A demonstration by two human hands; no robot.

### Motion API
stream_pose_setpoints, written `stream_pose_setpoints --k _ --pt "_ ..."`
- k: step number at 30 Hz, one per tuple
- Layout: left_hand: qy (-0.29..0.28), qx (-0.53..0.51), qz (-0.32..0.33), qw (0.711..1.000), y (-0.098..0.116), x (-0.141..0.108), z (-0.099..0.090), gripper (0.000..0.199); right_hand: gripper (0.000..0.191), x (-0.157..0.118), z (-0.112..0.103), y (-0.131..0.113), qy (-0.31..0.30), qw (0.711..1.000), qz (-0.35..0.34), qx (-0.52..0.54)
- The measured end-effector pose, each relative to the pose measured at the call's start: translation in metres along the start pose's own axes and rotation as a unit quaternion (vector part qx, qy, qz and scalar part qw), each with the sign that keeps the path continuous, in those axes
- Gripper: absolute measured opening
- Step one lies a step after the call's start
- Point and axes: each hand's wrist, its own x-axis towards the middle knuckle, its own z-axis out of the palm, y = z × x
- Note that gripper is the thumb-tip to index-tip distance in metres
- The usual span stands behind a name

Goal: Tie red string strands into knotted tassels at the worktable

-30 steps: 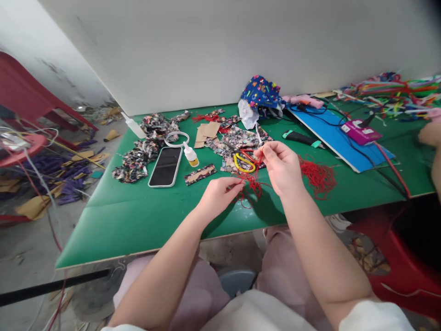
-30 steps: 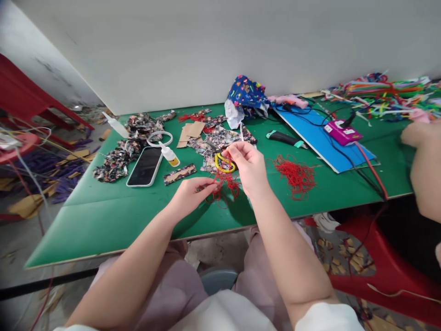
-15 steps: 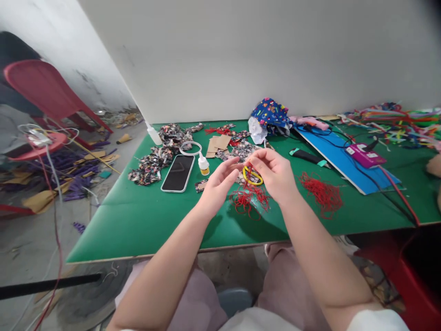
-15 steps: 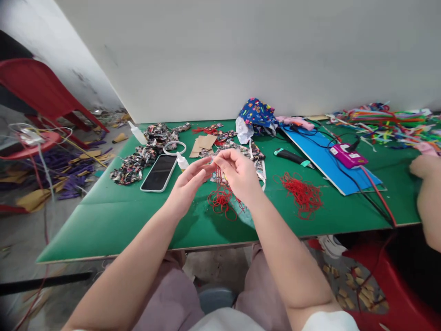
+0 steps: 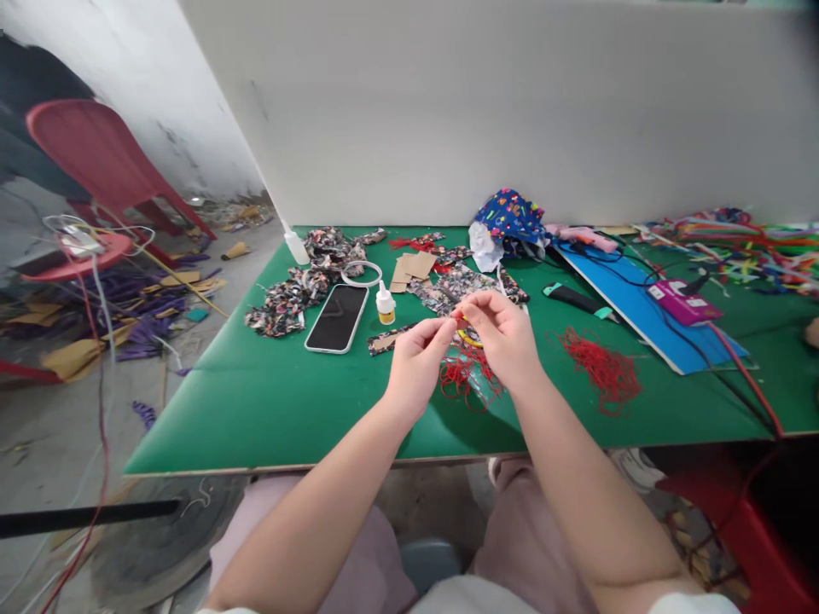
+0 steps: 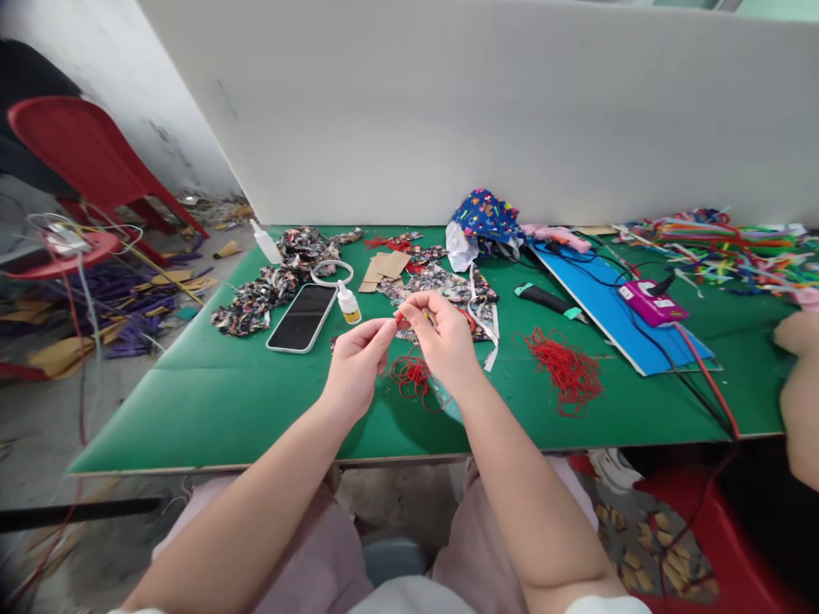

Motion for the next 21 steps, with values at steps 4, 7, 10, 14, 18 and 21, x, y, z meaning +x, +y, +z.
stream_pose_setpoints --k 4,7,10,14,18,21 --pt "-0.002 0.023 0.035 0.999 0.002 -0.003 -0.003 0.028 0.014 -0.003 0.002 0.0 0.026 0.997 -0.003 0.066" --pt "0.024 0.023 0.071 0.997 0.004 -0.005 -0.005 0.028 0.02 -0.004 0.002 0.0 0.033 0.989 -0.001 0.147" --pt "0.038 0.004 0.096 0.995 0.005 -0.007 -0.007 0.027 0.025 -0.007 0.004 -0.002 -0.01 0.983 0.03 0.182" --pt "0.041 0.048 0.124 0.99 0.01 -0.011 -0.007 0.025 0.015 -0.014 0.009 -0.01 -0.043 0.984 0.065 0.162" --pt "0.054 0.128 0.156 0.978 0.016 -0.017 -0.006 0.022 0.008 -0.019 0.01 -0.021 -0.013 0.993 0.033 0.112" --pt "0.05 0.124 0.156 0.979 0.019 -0.02 -0.006 0.023 0.005 -0.02 0.007 -0.025 -0.011 0.994 0.017 0.11"
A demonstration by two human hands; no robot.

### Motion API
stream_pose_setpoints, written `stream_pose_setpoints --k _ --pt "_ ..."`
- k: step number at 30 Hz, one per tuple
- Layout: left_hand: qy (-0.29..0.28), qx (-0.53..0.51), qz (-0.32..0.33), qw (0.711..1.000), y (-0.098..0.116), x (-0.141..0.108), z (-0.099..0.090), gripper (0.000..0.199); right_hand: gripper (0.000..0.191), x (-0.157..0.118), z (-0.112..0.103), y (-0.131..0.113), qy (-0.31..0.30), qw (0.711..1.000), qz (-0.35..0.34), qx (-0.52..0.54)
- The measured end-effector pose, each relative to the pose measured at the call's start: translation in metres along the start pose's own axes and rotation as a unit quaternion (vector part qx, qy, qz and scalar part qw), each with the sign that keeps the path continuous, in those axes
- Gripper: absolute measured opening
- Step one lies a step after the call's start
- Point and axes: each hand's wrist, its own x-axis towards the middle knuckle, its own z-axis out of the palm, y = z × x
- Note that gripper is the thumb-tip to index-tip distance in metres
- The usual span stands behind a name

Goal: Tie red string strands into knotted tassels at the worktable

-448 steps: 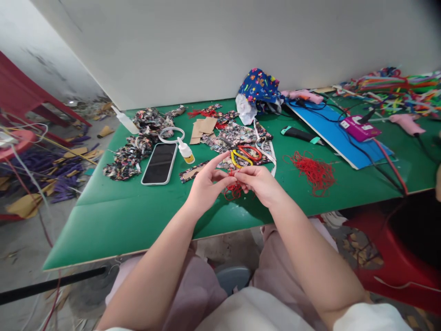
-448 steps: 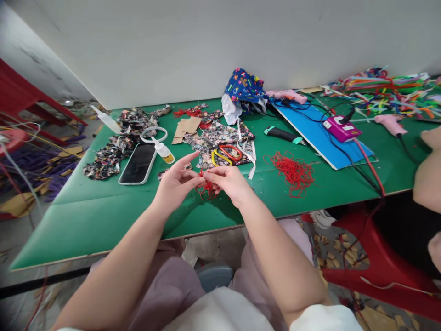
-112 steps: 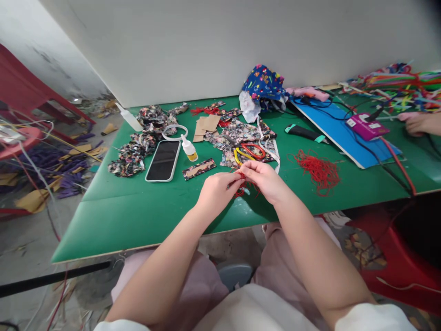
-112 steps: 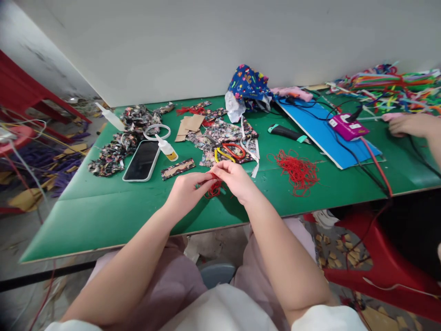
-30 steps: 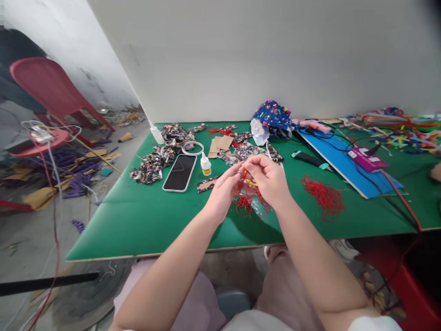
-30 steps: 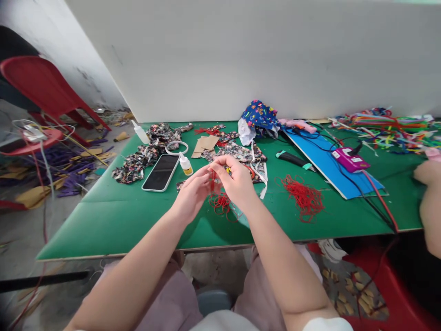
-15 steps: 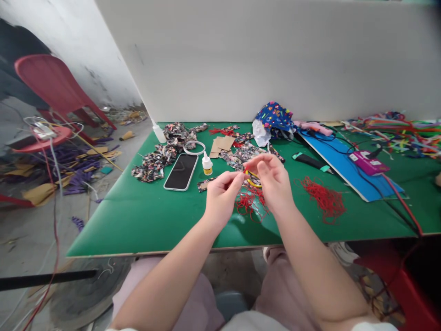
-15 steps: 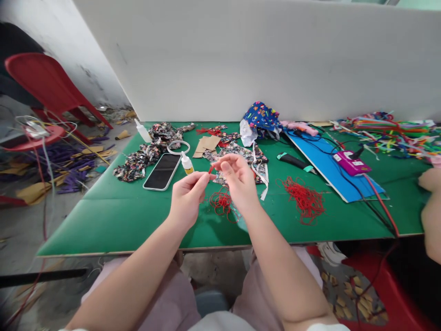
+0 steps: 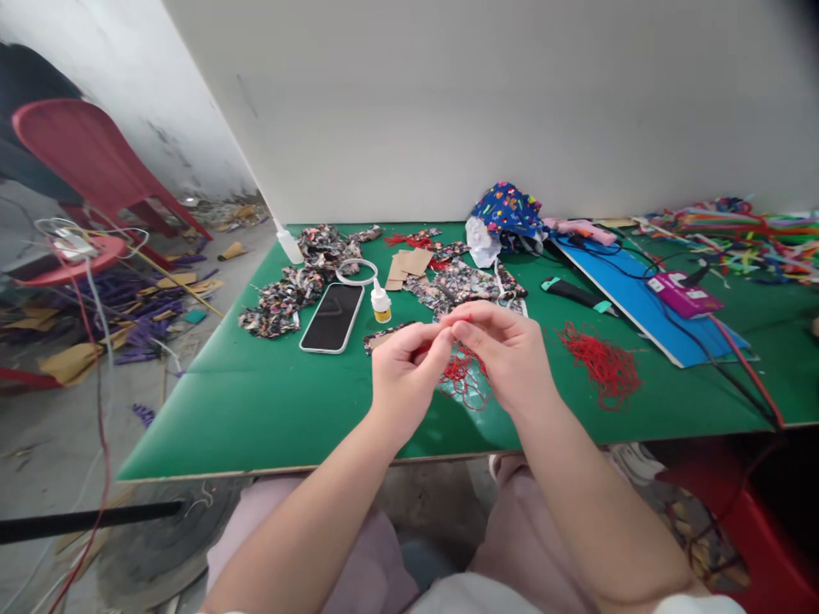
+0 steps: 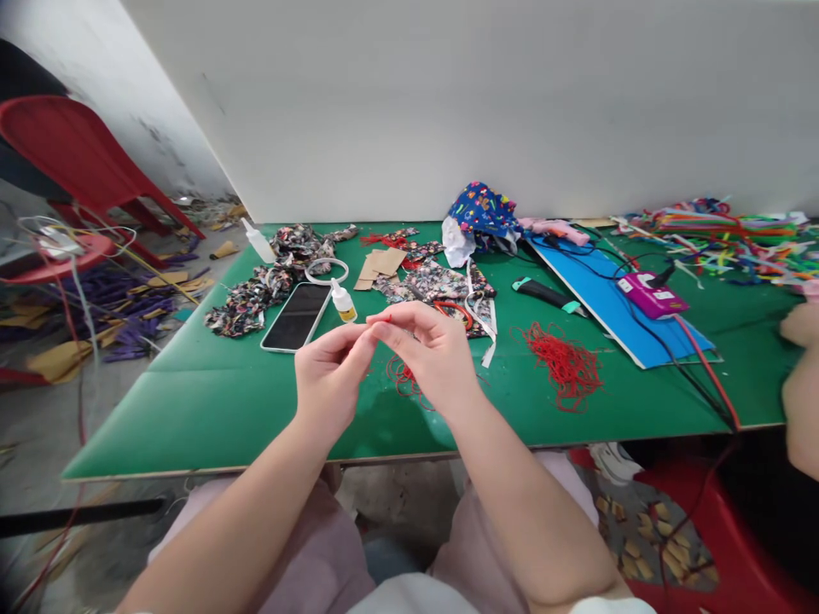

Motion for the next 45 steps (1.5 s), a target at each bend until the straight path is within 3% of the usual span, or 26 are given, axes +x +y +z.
stream_pose_setpoints --k 12,16,21,29,39,45 --pt "-0.009 -0.027 -0.002 1.0 0.003 -0.003 0.001 0.025 0.005 -0.001 -0.002 -0.006 0.043 0.997 -0.05 -0.032" --pt "-0.001 -0.009 0.003 1.0 0.005 -0.003 0.001 0.025 0.004 -0.001 -0.002 -0.006 0.045 0.998 -0.035 -0.023" --pt "0.035 -0.074 -0.033 0.996 0.003 -0.001 0.001 0.025 0.008 0.0 -0.006 -0.007 0.062 0.998 -0.015 0.021" --pt "0.04 -0.093 -0.031 0.994 0.004 -0.002 0.001 0.023 0.004 -0.001 -0.005 -0.011 0.044 0.999 0.002 -0.025" --pt "0.071 -0.131 -0.044 0.988 0.0 0.003 -0.004 0.02 0.049 0.0 -0.01 -0.014 -0.003 0.994 0.058 0.096" --pt "0.068 -0.141 -0.041 0.987 0.0 0.004 -0.005 0.019 0.045 -0.001 -0.011 -0.013 -0.015 0.993 0.074 0.092"
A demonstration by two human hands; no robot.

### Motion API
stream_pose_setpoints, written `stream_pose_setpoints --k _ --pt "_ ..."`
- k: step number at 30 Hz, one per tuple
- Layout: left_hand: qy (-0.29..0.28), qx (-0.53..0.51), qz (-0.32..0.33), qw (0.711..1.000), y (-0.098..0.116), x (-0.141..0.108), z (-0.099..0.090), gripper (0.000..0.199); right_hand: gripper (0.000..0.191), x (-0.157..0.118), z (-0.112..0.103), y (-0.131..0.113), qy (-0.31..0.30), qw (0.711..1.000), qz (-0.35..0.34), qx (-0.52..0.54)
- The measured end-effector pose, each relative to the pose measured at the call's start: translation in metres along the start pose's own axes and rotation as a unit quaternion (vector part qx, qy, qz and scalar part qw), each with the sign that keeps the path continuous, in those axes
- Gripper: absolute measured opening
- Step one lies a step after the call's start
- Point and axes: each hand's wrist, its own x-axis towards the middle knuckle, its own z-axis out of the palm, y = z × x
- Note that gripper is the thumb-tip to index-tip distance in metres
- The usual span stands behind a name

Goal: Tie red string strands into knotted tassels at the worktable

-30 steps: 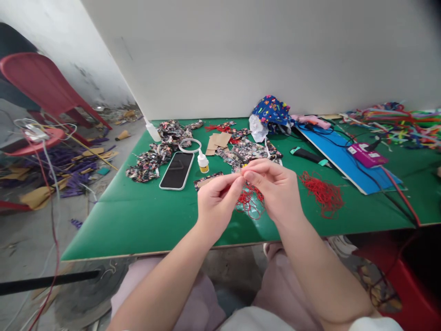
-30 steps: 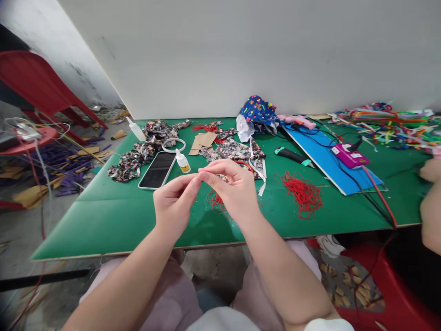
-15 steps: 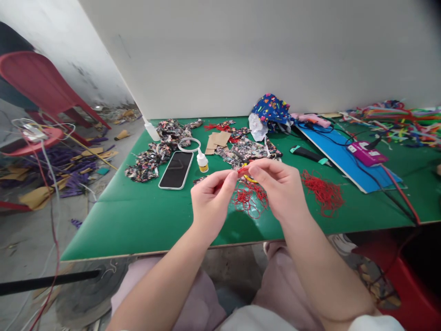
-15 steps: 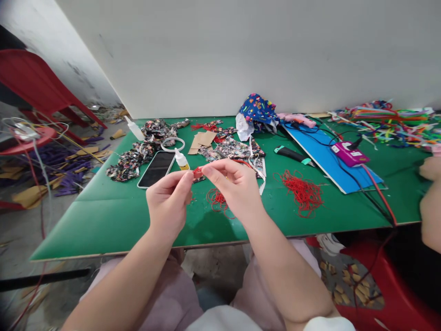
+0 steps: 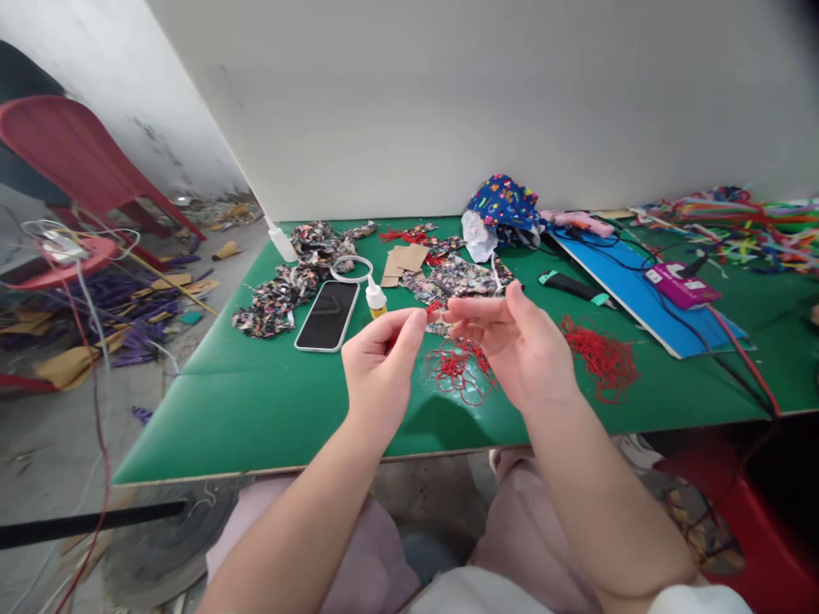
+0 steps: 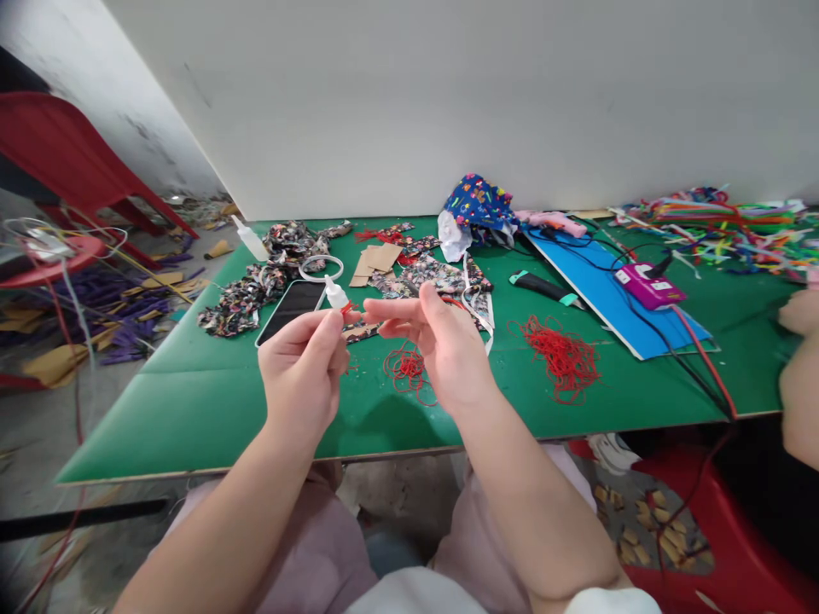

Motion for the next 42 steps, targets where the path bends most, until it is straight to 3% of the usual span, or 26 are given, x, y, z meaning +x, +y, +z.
stream_pose_setpoints --k 5,10,16,33,42 --pt "0.001 0.015 0.017 1.0 -0.001 -0.001 0.0 0.019 0.016 -0.001 0.001 0.002 0.032 0.998 -0.032 -0.046" --pt "-0.022 0.085 0.089 0.992 0.002 -0.004 -0.001 0.015 0.007 -0.001 0.003 0.001 0.038 0.993 -0.07 -0.087" --pt "-0.059 0.173 0.173 0.968 0.008 -0.005 -0.001 0.013 0.008 -0.002 0.0 -0.005 0.029 0.985 -0.094 -0.141" --pt "-0.054 0.262 0.291 0.918 0.01 -0.002 0.0 0.011 0.009 -0.007 -0.003 -0.013 0.022 0.961 -0.112 -0.25" --pt "-0.073 0.253 0.271 0.926 0.01 -0.001 -0.001 0.014 0.015 -0.007 -0.003 -0.013 0.013 0.953 -0.131 -0.273"
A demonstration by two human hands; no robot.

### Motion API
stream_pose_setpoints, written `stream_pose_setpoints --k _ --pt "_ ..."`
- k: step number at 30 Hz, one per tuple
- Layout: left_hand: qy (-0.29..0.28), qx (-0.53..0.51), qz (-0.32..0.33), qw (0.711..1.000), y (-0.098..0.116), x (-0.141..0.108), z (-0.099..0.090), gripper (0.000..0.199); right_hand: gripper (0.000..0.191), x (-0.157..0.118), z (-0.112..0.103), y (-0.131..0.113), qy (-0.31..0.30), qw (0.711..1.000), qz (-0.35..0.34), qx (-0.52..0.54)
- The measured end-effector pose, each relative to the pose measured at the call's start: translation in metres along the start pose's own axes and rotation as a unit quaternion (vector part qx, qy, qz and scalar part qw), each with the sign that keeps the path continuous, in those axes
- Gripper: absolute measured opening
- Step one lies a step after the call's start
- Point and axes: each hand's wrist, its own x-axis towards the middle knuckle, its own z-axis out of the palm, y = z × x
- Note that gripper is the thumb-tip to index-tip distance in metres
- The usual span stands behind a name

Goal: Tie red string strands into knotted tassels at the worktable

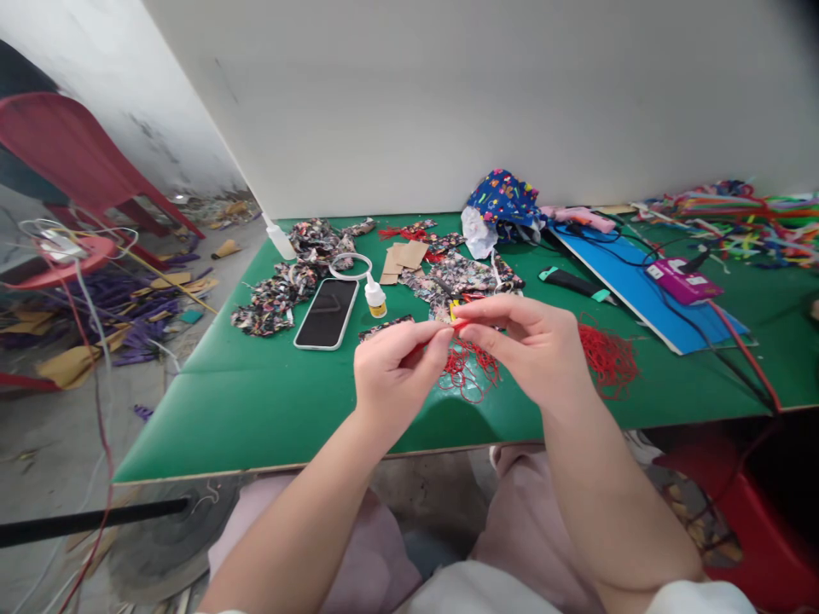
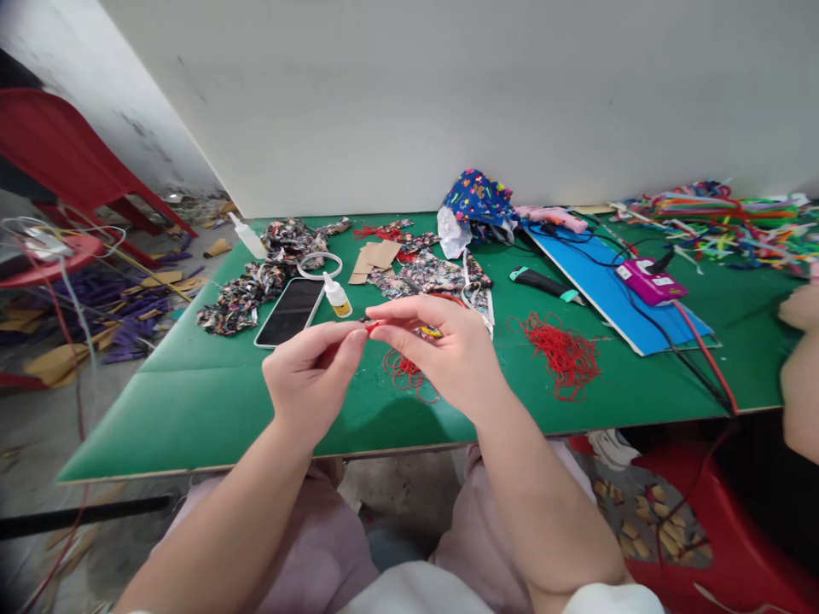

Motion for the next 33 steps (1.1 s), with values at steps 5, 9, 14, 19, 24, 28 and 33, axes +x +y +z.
stream_pose_setpoints --k 5,9,14,19,24,28,33 --pt "-0.028 -0.035 -0.028 0.999 -0.0013 0.0006 -0.0011 0.014 0.012 -0.0004 -0.0036 -0.003 -0.02 0.998 -0.044 -0.05" --pt "-0.032 -0.057 -0.042 0.997 -0.0014 0.001 -0.0011 0.012 0.01 -0.0005 -0.0052 -0.0039 -0.031 0.995 -0.066 -0.067" --pt "-0.038 -0.077 -0.053 0.995 -0.0019 0.0007 -0.0008 0.011 0.009 -0.0005 -0.0057 -0.0044 -0.029 0.994 -0.069 -0.08" --pt "-0.044 -0.095 -0.07 0.992 -0.0023 -0.0002 -0.0009 0.011 0.009 -0.0017 -0.0054 -0.0047 -0.017 0.992 -0.075 -0.101" --pt "-0.048 -0.107 -0.089 0.989 -0.002 -0.0003 -0.001 0.013 0.009 -0.0029 -0.0042 -0.0041 -0.006 0.991 -0.077 -0.109" --pt "-0.05 -0.109 -0.111 0.987 -0.0019 -0.0007 -0.0007 0.016 0.008 -0.0025 -0.0039 -0.004 0.0 0.992 -0.066 -0.105" --pt "-0.047 -0.115 -0.117 0.985 -0.0011 -0.001 -0.0004 0.017 0.008 -0.0023 -0.0025 -0.0046 0.001 0.995 -0.056 -0.085"
